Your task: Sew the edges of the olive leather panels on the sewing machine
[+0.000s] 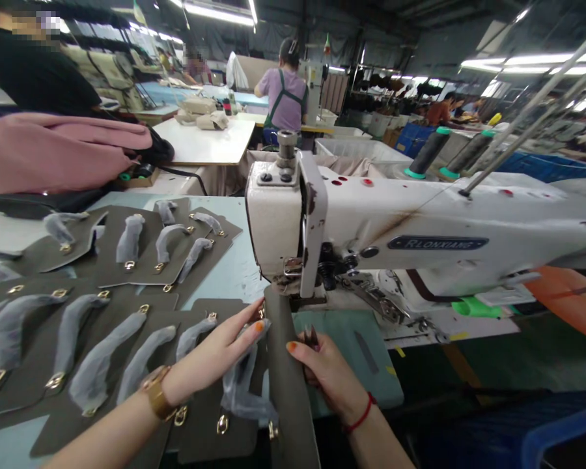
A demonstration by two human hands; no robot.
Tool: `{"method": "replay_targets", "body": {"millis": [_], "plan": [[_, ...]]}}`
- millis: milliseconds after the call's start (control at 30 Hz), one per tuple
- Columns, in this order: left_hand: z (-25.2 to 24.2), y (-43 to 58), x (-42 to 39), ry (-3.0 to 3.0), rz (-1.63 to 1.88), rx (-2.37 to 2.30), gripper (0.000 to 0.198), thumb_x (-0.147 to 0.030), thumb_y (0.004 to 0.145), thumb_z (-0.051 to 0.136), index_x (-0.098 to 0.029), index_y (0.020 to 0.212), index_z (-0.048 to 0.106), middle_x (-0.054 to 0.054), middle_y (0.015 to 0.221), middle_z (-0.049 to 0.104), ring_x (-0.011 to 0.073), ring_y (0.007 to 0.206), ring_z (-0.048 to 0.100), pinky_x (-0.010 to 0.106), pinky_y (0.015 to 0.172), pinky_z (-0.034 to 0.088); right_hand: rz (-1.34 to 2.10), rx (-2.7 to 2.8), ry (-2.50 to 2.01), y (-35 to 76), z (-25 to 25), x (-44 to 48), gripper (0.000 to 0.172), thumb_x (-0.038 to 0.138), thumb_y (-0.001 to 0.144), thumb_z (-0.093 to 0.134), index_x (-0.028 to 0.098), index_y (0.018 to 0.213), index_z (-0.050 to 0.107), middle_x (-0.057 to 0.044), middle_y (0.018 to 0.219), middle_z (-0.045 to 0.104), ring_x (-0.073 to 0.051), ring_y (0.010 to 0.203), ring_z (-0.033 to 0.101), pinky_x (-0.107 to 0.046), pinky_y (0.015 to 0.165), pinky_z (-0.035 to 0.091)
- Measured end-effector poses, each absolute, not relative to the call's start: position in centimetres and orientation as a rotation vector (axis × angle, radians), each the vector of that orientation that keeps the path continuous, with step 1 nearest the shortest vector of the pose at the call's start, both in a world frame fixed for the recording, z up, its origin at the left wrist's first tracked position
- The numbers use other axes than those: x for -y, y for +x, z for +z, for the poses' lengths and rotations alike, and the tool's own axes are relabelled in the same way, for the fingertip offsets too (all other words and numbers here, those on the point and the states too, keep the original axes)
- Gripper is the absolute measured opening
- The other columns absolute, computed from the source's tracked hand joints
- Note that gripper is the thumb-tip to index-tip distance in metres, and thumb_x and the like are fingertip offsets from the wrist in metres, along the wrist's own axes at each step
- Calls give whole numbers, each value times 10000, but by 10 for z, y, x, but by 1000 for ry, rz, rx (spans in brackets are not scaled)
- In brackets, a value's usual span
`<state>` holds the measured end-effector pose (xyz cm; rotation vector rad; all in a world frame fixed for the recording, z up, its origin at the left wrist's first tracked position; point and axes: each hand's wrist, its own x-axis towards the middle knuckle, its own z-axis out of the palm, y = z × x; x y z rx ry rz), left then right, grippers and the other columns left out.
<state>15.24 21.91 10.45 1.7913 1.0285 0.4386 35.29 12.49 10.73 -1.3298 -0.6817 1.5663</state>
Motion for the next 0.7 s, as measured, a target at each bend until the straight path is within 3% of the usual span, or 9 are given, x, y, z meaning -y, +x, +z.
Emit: {"method": "replay_targets", "body": {"millis": [100, 167, 233, 367, 467, 600, 700], "plan": [[106, 159, -225, 1647, 474, -1011, 527, -470, 883, 470, -194, 1331, 506, 58, 1341, 548, 243, 1249, 490, 356, 1103, 314, 1621, 583, -1241, 347, 109, -120, 372, 477, 681, 712, 162, 708, 516, 108, 461, 333, -26, 383, 200, -170, 383, 154], [105, 156, -227, 1610, 465, -993, 563, -474, 857, 509, -183, 1339, 494, 76, 1288, 591, 257, 1187, 544, 367, 1056, 377, 1621, 522, -1205, 343, 113, -120, 380, 479, 662, 728, 151, 736, 552, 77, 496, 429, -38, 401, 302, -170, 412, 250], [106, 150, -225, 1670, 441, -964, 571, -461, 819, 572, -212, 1329, 510, 80, 1314, 570, 288, 1215, 516, 398, 1058, 373, 1633, 462, -1139, 340, 116, -120, 374, 468, 657, 738, 146, 759, 576, 38, 558, 519, -61, 445, 409, -183, 460, 337], [114, 144, -209, 1757, 418, -945, 578, -452, 767, 639, -298, 1314, 530, 44, 1430, 444, 340, 1341, 347, 463, 1121, 265, 1607, 417, -1078, 336, 117, -119, 335, 419, 668, 761, 138, 754, 602, 21, 594, 570, -71, 468, 473, -184, 487, 384], [119, 156, -197, 1554, 518, -942, 569, -525, 784, 598, -299, 1303, 539, 29, 1406, 480, 330, 1334, 361, 435, 1120, 284, 1590, 401, -1028, 334, 117, -117, 310, 399, 701, 752, 129, 784, 623, -8, 642, 616, -105, 544, 556, -209, 553, 441], [119, 180, -181, 938, 574, -869, 594, -665, 818, 442, -243, 1198, 615, 89, 1174, 655, 325, 1077, 601, 439, 922, 495, 1591, 459, -1044, 333, 117, -117, 314, 406, 729, 732, 130, 848, 640, -15, 674, 631, -106, 547, 556, -211, 546, 440], [111, 190, -167, 800, 512, -985, 550, -655, 826, 440, -243, 1118, 656, 101, 1005, 712, 300, 838, 683, 430, 750, 559, 1527, 565, -1132, 332, 113, -117, 316, 422, 736, 722, 129, 831, 648, -8, 664, 621, -105, 568, 549, -197, 538, 424]]}}
